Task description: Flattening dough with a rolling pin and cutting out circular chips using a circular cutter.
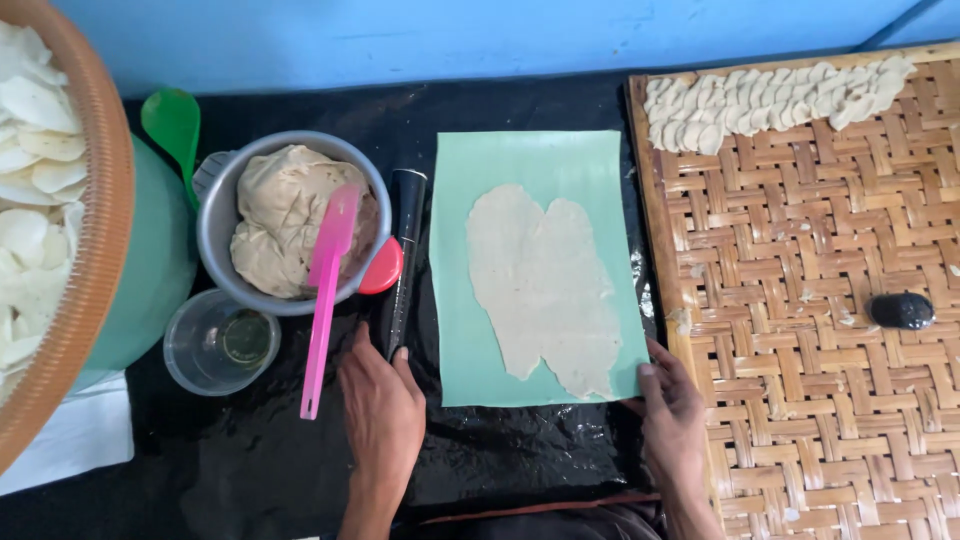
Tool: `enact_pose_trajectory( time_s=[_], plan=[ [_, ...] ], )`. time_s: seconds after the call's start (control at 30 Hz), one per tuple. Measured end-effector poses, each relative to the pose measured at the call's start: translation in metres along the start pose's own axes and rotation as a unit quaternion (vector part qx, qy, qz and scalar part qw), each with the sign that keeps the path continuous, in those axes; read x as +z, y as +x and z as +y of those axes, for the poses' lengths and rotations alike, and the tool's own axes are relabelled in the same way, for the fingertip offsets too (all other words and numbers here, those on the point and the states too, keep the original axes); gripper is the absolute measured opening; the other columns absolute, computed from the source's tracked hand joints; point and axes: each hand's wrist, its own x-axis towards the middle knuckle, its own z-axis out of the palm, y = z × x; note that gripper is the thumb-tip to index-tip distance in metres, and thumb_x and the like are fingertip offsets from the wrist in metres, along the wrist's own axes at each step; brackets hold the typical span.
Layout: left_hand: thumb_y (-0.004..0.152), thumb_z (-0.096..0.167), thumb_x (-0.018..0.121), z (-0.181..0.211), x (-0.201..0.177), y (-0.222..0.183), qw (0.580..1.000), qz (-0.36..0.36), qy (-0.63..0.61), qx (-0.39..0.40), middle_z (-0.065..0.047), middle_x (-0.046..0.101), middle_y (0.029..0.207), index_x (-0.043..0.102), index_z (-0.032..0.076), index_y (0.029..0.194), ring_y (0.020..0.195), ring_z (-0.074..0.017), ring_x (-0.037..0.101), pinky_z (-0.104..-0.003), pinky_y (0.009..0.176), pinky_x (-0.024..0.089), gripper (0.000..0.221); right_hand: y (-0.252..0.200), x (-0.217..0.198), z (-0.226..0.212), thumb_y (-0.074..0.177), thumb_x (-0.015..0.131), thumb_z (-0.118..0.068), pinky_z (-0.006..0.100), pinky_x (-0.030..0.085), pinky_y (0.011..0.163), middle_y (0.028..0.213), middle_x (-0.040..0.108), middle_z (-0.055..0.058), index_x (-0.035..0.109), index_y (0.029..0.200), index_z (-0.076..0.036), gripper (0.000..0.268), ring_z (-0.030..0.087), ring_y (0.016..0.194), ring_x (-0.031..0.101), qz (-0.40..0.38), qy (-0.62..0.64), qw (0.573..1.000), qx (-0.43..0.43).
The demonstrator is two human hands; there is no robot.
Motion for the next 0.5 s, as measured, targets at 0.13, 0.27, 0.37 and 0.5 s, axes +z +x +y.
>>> enact_pose_trajectory(
  time_s=[0.13, 0.27, 0.37, 0.5],
  plan=[
    [0.090, 0.013, 0.068, 0.016, -0.018, 0.001, 0.998, 0.030, 0.016, 0.045, -0.030, 0.060, 0.117, 0.050, -0.009, 0.137, 0.107, -0.0456, 0.060, -0.049, 0.092, 0.048, 0.055, 0.000, -0.012, 0.010, 0.102, 0.053, -0.014, 0.029, 0.061, 0.068, 0.105, 0.073, 0.012, 0.052, 0.146, 0.000, 0.046, 0.014, 0.088, 0.070, 0.000, -0.048, 0.999, -0.004],
    [0.095, 0.019, 0.067, 0.032, -0.049, -0.004, 0.999, -0.007, -0.020, 0.045, -0.018, 0.066, 0.115, 0.065, 0.005, 0.128, 0.103, -0.0367, 0.065, -0.046, 0.087, 0.051, 0.036, 0.000, -0.009, 0.002, 0.100, 0.055, -0.017, 0.032, 0.062, 0.062, 0.106, 0.074, 0.012, 0.053, 0.147, -0.006, 0.049, 0.018, 0.080, 0.072, -0.011, -0.151, 0.988, -0.010],
    [0.098, 0.021, 0.069, 0.032, -0.070, 0.018, 0.999, 0.033, -0.031, 0.026, -0.016, 0.067, 0.111, 0.068, 0.006, 0.127, 0.102, -0.0365, 0.065, -0.047, 0.087, 0.051, 0.033, -0.004, 0.002, -0.016, 0.099, 0.060, -0.022, 0.036, 0.059, 0.066, 0.104, 0.076, 0.014, 0.058, 0.148, -0.012, 0.049, 0.024, 0.078, 0.075, -0.005, -0.286, 0.958, -0.017],
    [0.088, 0.018, 0.072, 0.008, -0.071, 0.059, 0.986, 0.125, 0.090, 0.069, -0.024, 0.064, 0.108, 0.067, -0.004, 0.120, 0.099, -0.0428, 0.062, -0.050, 0.085, 0.051, 0.039, -0.009, 0.011, -0.034, 0.099, 0.064, -0.026, 0.042, 0.058, 0.077, 0.105, 0.073, 0.016, 0.066, 0.141, -0.015, 0.043, 0.030, 0.087, 0.074, 0.007, -0.422, 0.900, -0.109]
  ],
)
